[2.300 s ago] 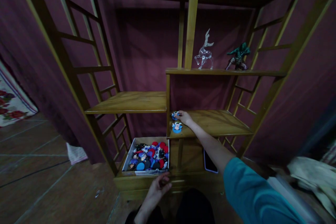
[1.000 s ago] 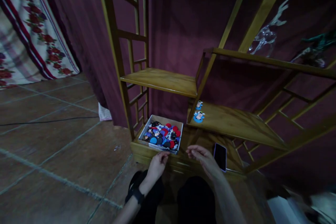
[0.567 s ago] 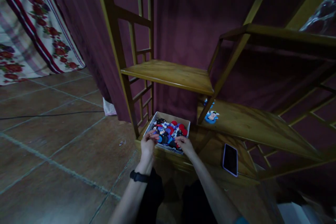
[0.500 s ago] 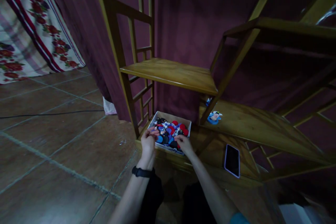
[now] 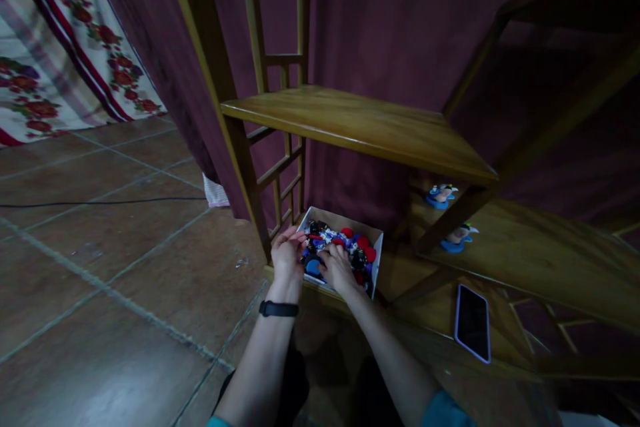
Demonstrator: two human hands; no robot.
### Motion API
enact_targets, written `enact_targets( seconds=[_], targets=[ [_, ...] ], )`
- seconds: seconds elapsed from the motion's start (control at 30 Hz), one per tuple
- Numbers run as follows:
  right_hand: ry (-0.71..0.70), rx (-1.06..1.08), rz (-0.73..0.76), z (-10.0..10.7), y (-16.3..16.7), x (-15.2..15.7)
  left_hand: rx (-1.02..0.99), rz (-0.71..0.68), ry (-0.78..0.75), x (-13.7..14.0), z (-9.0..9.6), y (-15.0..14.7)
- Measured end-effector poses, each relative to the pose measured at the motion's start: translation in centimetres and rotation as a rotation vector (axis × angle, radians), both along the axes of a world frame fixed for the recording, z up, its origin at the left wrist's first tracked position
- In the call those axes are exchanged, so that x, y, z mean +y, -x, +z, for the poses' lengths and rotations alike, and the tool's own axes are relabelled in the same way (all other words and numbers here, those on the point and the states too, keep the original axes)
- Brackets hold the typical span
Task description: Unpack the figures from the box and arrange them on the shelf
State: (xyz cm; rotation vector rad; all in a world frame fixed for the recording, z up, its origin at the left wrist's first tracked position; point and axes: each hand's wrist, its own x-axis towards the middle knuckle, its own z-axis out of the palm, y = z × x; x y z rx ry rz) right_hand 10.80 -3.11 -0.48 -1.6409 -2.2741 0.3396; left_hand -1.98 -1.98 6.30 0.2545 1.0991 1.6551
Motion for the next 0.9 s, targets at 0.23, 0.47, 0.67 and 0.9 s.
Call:
enact_targets(
  seconds=[0.23,0.47,0.67,0.9],
  targets=[
    [0.058,-0.05,-0.018,-0.3,1.2,-0.2,-0.06,-0.062,0.058,0.8,-0.2,0.2],
    [0.137,0.539,-0.149,-0.4,-0.1,1.0,-0.041,-0.148,0.115,0.8,-0.5,-0.3],
    [-0.018,0.763,-0.269,2.2,-2.4,1.4,0.07,-0.286,0.22,0.6,-1.0,-1.6],
    [-0.15,0.382,-0.071,4.0,-0.6,0.1,-0.094,-0.494,0.208,0.7,-1.7,-3.0]
  ],
)
